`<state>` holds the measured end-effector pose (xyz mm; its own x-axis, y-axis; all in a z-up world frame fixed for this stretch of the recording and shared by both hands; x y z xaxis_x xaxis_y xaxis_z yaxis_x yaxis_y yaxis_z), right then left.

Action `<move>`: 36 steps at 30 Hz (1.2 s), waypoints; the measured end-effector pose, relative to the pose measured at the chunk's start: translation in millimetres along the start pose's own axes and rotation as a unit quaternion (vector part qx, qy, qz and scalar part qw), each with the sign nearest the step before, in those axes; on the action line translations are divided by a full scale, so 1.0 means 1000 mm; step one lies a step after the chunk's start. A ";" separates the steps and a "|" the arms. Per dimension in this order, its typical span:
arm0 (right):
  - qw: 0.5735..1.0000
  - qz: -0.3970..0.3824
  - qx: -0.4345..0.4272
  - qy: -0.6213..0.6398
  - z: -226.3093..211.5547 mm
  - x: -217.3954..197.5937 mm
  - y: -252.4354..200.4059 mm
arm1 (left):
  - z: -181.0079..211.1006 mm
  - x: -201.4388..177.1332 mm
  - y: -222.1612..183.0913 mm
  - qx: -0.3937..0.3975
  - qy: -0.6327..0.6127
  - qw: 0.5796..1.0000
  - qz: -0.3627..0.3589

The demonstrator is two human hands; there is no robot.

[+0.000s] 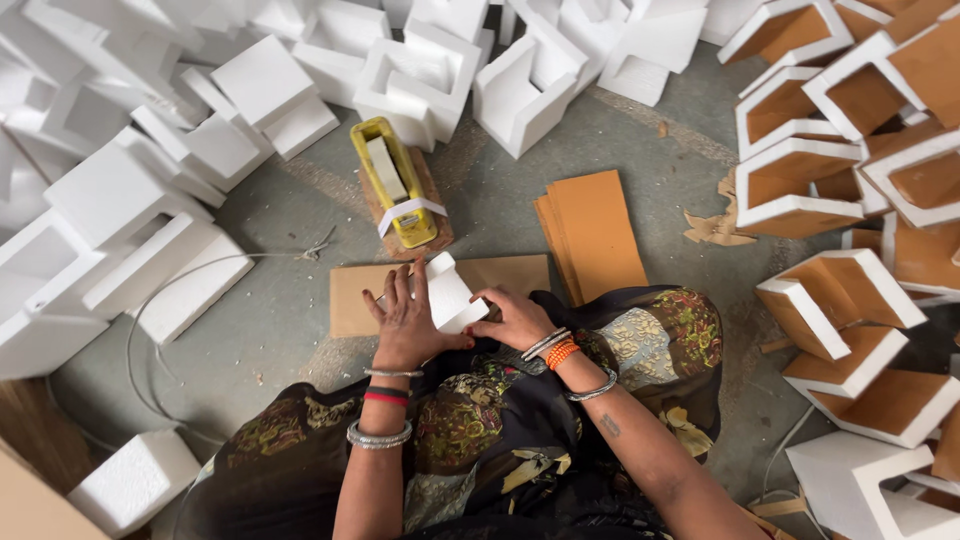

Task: The person places white foam pieces into brown cardboard corner protectors, applying adhesive tape from a dispenser to secure the foam within the cardboard.

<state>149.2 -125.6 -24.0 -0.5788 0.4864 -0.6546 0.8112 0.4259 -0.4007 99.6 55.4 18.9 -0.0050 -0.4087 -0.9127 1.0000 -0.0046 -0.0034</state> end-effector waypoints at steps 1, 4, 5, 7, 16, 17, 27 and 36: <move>1.000 -0.017 0.005 0.014 0.002 0.001 0.001 | 0.000 0.000 0.000 -0.006 0.010 1.000 -0.013; 0.999 -0.032 -0.022 -0.029 0.010 0.003 0.008 | 0.003 0.002 0.000 -0.009 0.021 1.000 -0.019; 0.999 -0.029 -0.021 -0.027 0.016 -0.001 0.019 | 0.004 0.001 0.001 -0.010 0.023 1.000 -0.009; 0.974 -0.221 -0.030 0.040 0.030 -0.001 0.046 | 0.006 0.000 -0.001 -0.002 0.027 1.000 0.000; 0.907 0.024 0.162 -0.389 0.142 -0.139 0.175 | 0.004 0.002 0.005 -0.002 0.027 1.000 0.001; 0.889 0.059 0.153 -0.428 0.148 -0.149 0.183 | 0.004 0.004 0.006 -0.010 0.021 1.000 -0.004; 0.849 0.096 0.093 -0.512 0.122 -0.161 0.157 | 0.001 0.004 0.009 -0.014 -0.004 1.000 -0.012; 0.917 0.192 -0.005 -0.351 0.096 -0.209 0.061 | -0.006 0.002 0.002 -0.016 -0.039 0.999 -0.002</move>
<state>327.5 -274.7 27.3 -0.0521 -0.0071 -0.9986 0.9405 0.3358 -0.0515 101.4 60.1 14.7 -0.0084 -0.4790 -0.8778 0.9995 0.0225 -0.0218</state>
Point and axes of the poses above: each hand's wrist, its own y-axis towards the middle knuckle, its own x-axis out of the palm, z = x × y, the point moved 6 cm from there along y, towards the middle knuckle, and after that the axes turned 10 degrees about x, right-handed, at the moved point
